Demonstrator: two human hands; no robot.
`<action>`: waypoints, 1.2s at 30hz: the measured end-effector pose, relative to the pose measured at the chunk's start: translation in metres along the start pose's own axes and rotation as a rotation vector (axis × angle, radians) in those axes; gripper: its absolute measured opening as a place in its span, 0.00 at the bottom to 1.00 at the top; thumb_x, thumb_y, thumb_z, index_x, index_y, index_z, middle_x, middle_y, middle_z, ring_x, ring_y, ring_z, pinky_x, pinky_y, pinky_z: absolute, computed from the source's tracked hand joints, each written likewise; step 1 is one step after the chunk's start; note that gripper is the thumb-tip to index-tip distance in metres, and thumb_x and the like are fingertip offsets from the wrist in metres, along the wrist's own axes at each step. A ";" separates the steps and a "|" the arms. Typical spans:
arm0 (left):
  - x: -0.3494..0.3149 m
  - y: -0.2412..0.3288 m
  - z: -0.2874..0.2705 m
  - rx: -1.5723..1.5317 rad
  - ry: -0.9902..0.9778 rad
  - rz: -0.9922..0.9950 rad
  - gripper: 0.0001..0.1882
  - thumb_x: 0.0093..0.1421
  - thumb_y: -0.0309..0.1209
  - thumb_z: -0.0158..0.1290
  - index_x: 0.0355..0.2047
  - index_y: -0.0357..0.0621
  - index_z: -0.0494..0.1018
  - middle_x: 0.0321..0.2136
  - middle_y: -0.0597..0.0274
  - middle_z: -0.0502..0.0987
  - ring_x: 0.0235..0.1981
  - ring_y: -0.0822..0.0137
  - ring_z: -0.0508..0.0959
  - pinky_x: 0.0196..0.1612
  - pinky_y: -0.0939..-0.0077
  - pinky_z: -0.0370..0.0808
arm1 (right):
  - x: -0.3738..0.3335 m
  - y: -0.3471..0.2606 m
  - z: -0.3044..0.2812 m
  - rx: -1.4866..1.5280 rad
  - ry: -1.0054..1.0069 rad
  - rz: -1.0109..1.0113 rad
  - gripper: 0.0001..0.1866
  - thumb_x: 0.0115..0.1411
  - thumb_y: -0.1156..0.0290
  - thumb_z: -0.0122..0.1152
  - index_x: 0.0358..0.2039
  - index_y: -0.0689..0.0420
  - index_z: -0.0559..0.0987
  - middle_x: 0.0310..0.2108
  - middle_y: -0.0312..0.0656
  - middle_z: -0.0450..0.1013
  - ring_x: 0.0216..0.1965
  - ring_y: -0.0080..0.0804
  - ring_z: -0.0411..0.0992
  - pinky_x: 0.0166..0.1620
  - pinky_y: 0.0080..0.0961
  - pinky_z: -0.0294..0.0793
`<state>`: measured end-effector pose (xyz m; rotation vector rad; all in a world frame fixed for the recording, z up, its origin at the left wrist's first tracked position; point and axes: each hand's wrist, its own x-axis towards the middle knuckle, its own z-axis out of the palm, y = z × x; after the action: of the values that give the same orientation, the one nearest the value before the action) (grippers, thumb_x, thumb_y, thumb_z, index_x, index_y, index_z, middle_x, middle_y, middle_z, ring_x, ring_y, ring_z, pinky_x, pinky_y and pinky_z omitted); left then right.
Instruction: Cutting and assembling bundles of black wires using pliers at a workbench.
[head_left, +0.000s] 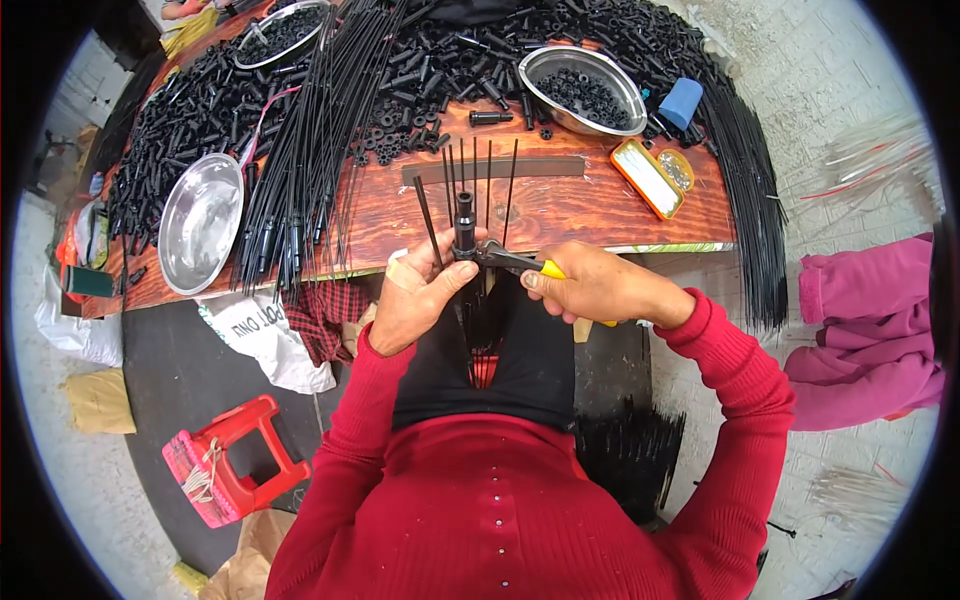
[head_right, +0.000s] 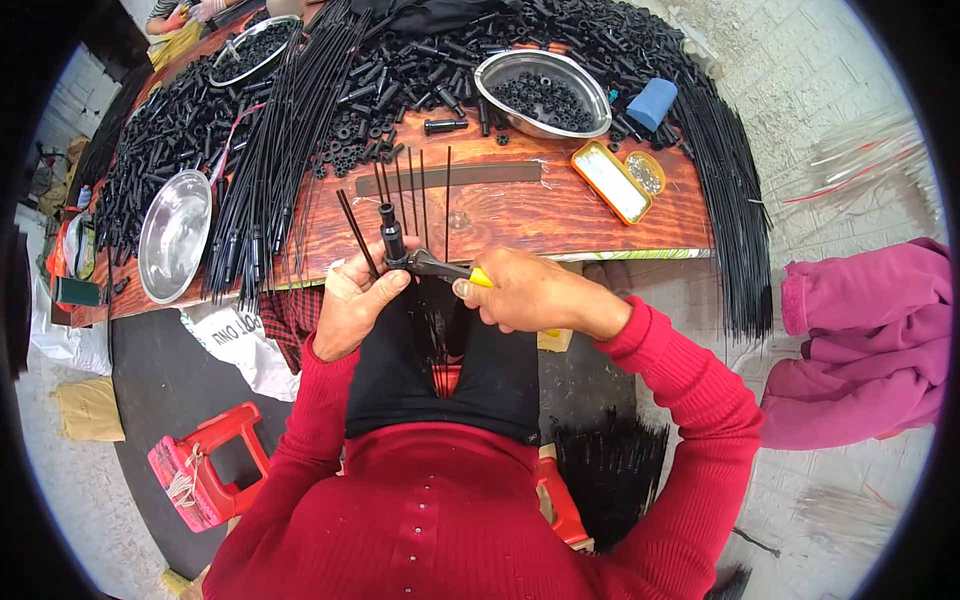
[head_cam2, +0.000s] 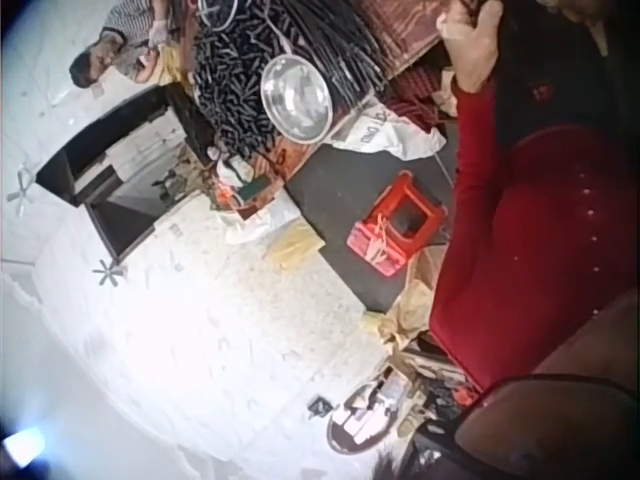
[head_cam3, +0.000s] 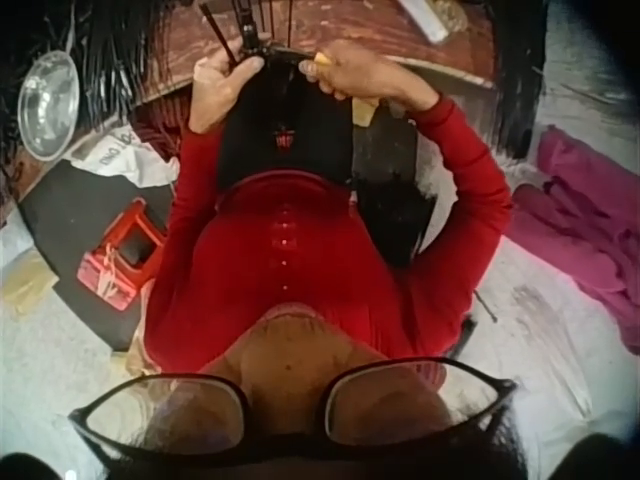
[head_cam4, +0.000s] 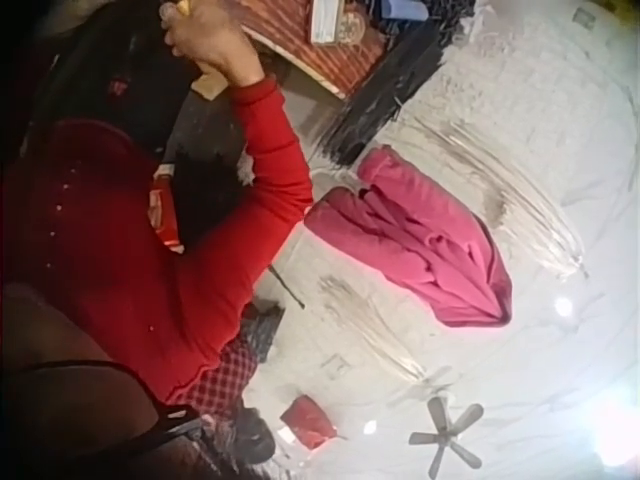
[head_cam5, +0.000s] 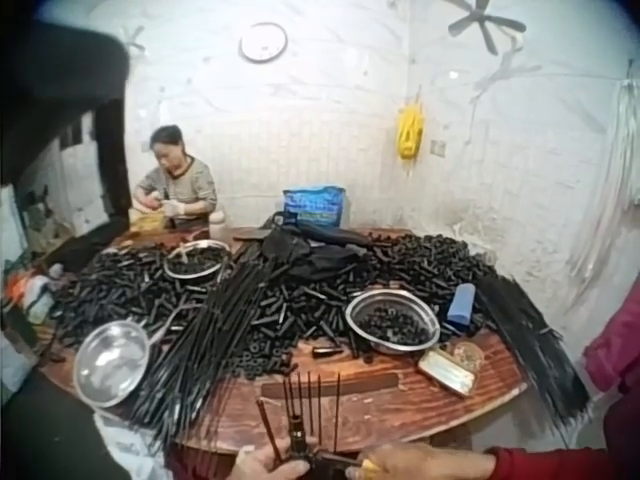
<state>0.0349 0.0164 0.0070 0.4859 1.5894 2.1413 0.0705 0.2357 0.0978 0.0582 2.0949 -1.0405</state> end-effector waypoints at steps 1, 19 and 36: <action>0.000 -0.002 -0.001 0.001 -0.001 -0.001 0.19 0.62 0.25 0.56 0.53 0.33 0.71 0.40 0.62 0.78 0.40 0.74 0.76 0.47 0.79 0.72 | 0.002 0.001 0.003 -0.132 0.109 -0.006 0.20 0.66 0.56 0.51 0.32 0.65 0.75 0.23 0.44 0.73 0.25 0.34 0.73 0.28 0.31 0.72; 0.006 -0.013 -0.008 -0.053 0.010 -0.020 0.18 0.62 0.24 0.55 0.52 0.32 0.72 0.41 0.64 0.78 0.42 0.77 0.75 0.47 0.83 0.72 | -0.006 0.002 -0.008 -0.614 0.376 -0.270 0.16 0.61 0.61 0.57 0.37 0.64 0.73 0.23 0.56 0.74 0.30 0.60 0.73 0.34 0.50 0.70; -0.003 -0.014 0.000 -0.005 0.087 -0.016 0.20 0.61 0.21 0.55 0.54 0.33 0.71 0.44 0.64 0.78 0.43 0.77 0.75 0.49 0.82 0.71 | -0.003 0.004 0.007 -0.747 0.508 -0.303 0.14 0.59 0.64 0.60 0.28 0.64 0.73 0.19 0.56 0.73 0.26 0.56 0.74 0.28 0.48 0.70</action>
<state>0.0392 0.0182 -0.0066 0.3820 1.6282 2.1815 0.0785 0.2341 0.0951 -0.4160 2.9030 -0.3524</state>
